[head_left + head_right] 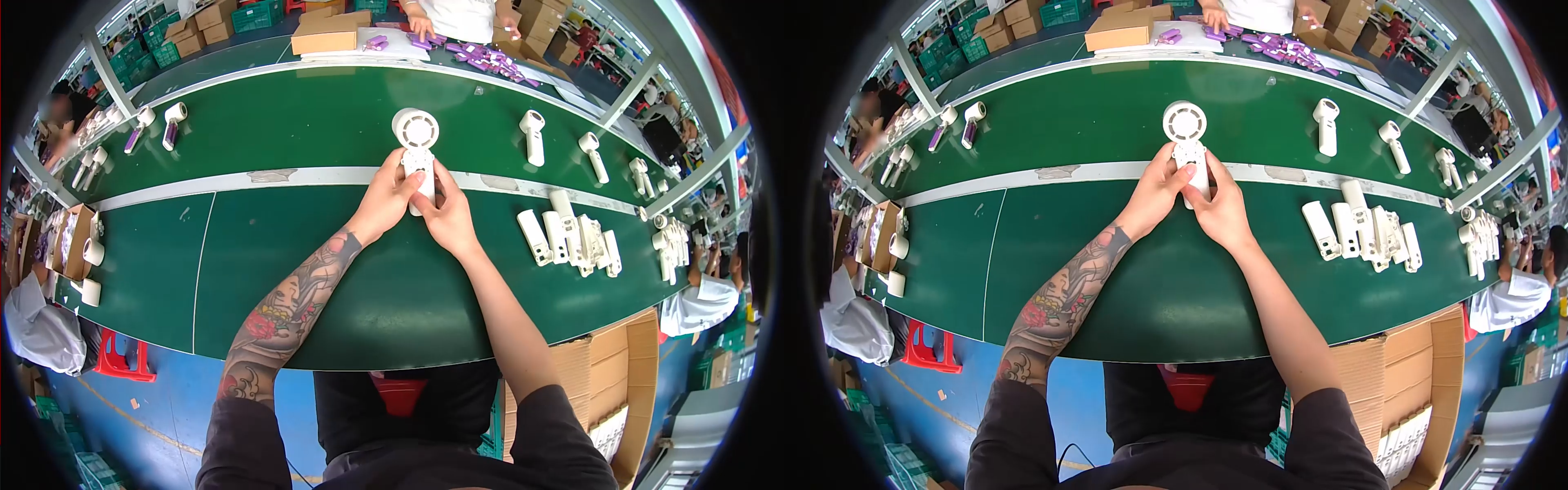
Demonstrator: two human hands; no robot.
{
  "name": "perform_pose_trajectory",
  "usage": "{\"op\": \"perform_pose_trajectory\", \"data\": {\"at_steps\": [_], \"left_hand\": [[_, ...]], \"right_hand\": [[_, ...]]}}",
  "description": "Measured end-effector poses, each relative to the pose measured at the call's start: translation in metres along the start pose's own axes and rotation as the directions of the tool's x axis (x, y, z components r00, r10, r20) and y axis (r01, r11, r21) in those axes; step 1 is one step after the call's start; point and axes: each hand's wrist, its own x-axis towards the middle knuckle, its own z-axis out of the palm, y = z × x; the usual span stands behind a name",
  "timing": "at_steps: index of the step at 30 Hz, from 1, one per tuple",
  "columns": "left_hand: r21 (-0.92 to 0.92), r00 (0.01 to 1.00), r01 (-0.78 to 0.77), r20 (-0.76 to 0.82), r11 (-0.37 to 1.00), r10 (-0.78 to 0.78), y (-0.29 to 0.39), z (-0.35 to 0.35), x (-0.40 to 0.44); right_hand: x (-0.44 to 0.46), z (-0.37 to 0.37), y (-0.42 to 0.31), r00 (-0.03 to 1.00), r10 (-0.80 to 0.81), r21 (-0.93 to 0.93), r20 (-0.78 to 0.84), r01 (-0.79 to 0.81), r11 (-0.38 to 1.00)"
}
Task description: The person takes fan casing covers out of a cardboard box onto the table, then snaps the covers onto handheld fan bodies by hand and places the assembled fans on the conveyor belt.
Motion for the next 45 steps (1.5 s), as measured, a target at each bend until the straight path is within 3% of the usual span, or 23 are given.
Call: {"op": "perform_pose_trajectory", "data": {"at_steps": [3,4,8,13,19,21,22,23,25,26,28,33,35,36,38,40,41,42,43,44,45], "left_hand": [[0.341,0.984,-0.177,0.031,0.923,0.177,-0.014,-0.002,0.000],[0.343,0.985,-0.170,0.041,0.924,0.166,-0.014,0.001,0.000],[0.051,0.995,-0.078,0.059,0.996,0.075,-0.006,0.005,0.000],[-0.011,0.995,0.086,0.061,0.996,-0.085,-0.001,0.004,-0.005],[0.080,0.994,0.043,0.097,0.996,-0.050,0.009,0.012,-0.003],[0.011,0.993,0.114,0.010,0.993,-0.115,0.018,0.020,0.000],[-0.026,0.988,0.152,-0.037,0.988,-0.153,0.022,0.021,-0.002],[-0.066,0.977,0.189,-0.086,0.980,-0.194,0.023,0.019,-0.004],[-0.133,0.978,0.182,-0.078,0.974,-0.193,0.019,0.008,-0.005],[-0.197,0.980,0.170,-0.068,0.966,-0.187,0.015,0.004,-0.003],[-0.324,0.984,0.149,-0.048,0.934,-0.174,0.004,0.000,-0.001],[-0.107,1.000,0.023,-0.009,0.994,-0.024,-0.018,0.001,-0.002],[-0.074,0.999,0.029,-0.019,0.997,-0.030,-0.017,0.002,-0.004],[-0.034,0.999,0.037,-0.025,0.999,-0.038,-0.015,0.002,-0.004],[0.052,0.998,0.045,-0.036,0.998,-0.043,-0.009,0.000,-0.003],[0.090,0.999,0.014,-0.039,0.996,-0.011,-0.010,-0.003,-0.002],[0.131,0.999,-0.013,-0.039,0.991,0.018,-0.011,-0.003,-0.002],[0.170,0.998,-0.038,-0.039,0.985,0.045,-0.013,-0.003,-0.003],[0.211,0.997,-0.063,-0.039,0.976,0.073,-0.014,-0.002,-0.003],[0.204,0.996,-0.063,-0.047,0.977,0.074,-0.013,-0.001,-0.004],[0.236,0.993,-0.069,-0.079,0.969,0.090,-0.011,0.000,-0.005]], "right_hand": [[-0.002,-0.003,0.001,0.990,-0.136,-0.238,-0.041,0.123,0.964],[-0.005,-0.004,0.001,0.991,-0.126,-0.232,-0.051,0.111,0.966],[-0.008,-0.005,-0.001,0.999,-0.032,-0.109,0.038,0.036,0.993],[-0.009,-0.005,0.003,0.997,-0.048,-0.070,0.064,0.053,0.996],[-0.011,-0.001,-0.005,0.998,-0.054,-0.181,-0.022,0.049,0.982],[-0.008,-0.006,-0.011,0.995,0.100,0.209,-0.019,-0.093,0.974],[-0.008,-0.005,-0.013,0.985,0.174,0.396,0.012,-0.164,0.904],[-0.008,-0.004,-0.015,0.969,0.241,0.564,0.060,-0.232,0.793],[-0.003,-0.020,-0.018,0.937,0.245,0.843,0.249,-0.334,0.422],[0.001,-0.028,-0.011,0.936,0.244,0.838,0.252,-0.337,0.428],[0.004,-0.042,0.009,0.936,0.171,0.906,0.308,-0.344,0.246],[0.009,-0.057,0.008,0.941,0.263,0.847,0.213,-0.312,0.430],[0.015,-0.054,0.017,0.929,0.368,0.838,0.029,-0.223,0.498],[0.017,-0.059,0.023,0.928,0.372,0.836,0.030,-0.228,0.499],[0.022,-0.077,0.030,0.939,0.273,0.737,-0.212,-0.030,0.676],[0.015,-0.094,0.004,0.913,0.239,0.457,-0.329,-0.068,0.887],[0.010,-0.109,-0.004,0.915,0.237,0.449,-0.327,-0.071,0.891],[0.003,-0.126,-0.011,0.960,0.037,-0.224,-0.276,-0.102,0.969],[-0.002,-0.137,-0.014,0.991,-0.087,-0.792,-0.103,-0.028,0.609],[-0.009,-0.140,-0.015,0.992,-0.087,-0.797,-0.095,-0.023,0.604],[-0.017,-0.142,-0.016,0.999,-0.013,-0.872,-0.049,-0.036,0.488]]}}
